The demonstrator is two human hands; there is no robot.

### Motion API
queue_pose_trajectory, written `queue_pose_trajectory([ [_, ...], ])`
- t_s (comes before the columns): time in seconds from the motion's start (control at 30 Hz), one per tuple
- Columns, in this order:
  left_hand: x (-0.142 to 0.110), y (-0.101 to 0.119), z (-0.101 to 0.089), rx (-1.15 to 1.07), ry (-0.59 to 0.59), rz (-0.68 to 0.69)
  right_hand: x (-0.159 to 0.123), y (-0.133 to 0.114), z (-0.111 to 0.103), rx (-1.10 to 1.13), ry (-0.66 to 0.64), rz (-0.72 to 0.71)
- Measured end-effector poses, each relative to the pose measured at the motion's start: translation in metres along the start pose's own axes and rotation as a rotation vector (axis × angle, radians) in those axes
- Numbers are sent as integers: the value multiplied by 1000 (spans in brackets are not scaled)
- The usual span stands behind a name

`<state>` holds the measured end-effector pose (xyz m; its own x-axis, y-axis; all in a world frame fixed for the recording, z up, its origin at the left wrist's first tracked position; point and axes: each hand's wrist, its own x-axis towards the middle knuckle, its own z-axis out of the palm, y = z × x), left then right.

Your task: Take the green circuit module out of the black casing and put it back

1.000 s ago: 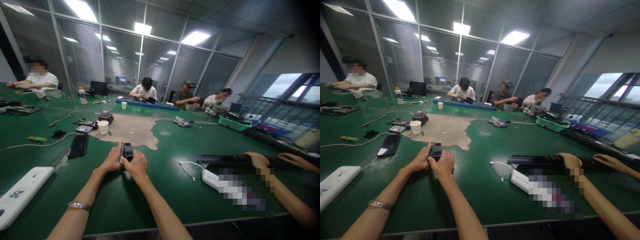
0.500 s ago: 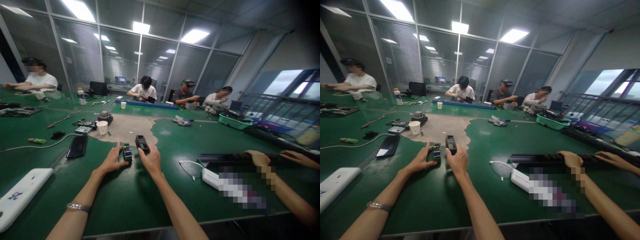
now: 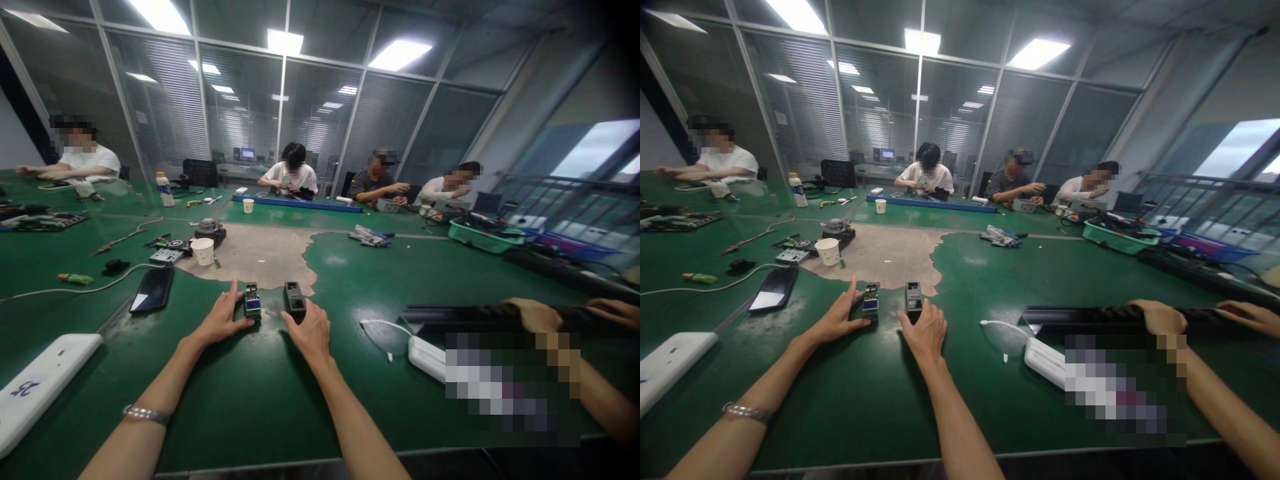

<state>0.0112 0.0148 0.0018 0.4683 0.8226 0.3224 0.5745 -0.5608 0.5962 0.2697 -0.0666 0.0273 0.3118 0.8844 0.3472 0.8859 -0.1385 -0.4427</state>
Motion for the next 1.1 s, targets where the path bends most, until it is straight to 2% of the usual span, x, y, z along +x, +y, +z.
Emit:
queue_pose_trajectory([
  [0.43,-2,11,-6,44,-46,-44,0,3,4,59,9,-41],
  [0.6,-3,6,-5,22,-23,-43,-2,2,2,312,27,63],
  [0.7,-3,1,-3,14,-14,-29,0,-12,-3,502,38,79],
  [0.83,-2,-4,1,16,-7,-24,2,-46,-9,566,32,-14],
  [0.97,-2,-7,2,-4,11,-16,0,-80,-8,414,-20,-64],
  [1.1,-1,-10,4,-24,17,-16,-5,-104,-5,198,-32,-81],
])
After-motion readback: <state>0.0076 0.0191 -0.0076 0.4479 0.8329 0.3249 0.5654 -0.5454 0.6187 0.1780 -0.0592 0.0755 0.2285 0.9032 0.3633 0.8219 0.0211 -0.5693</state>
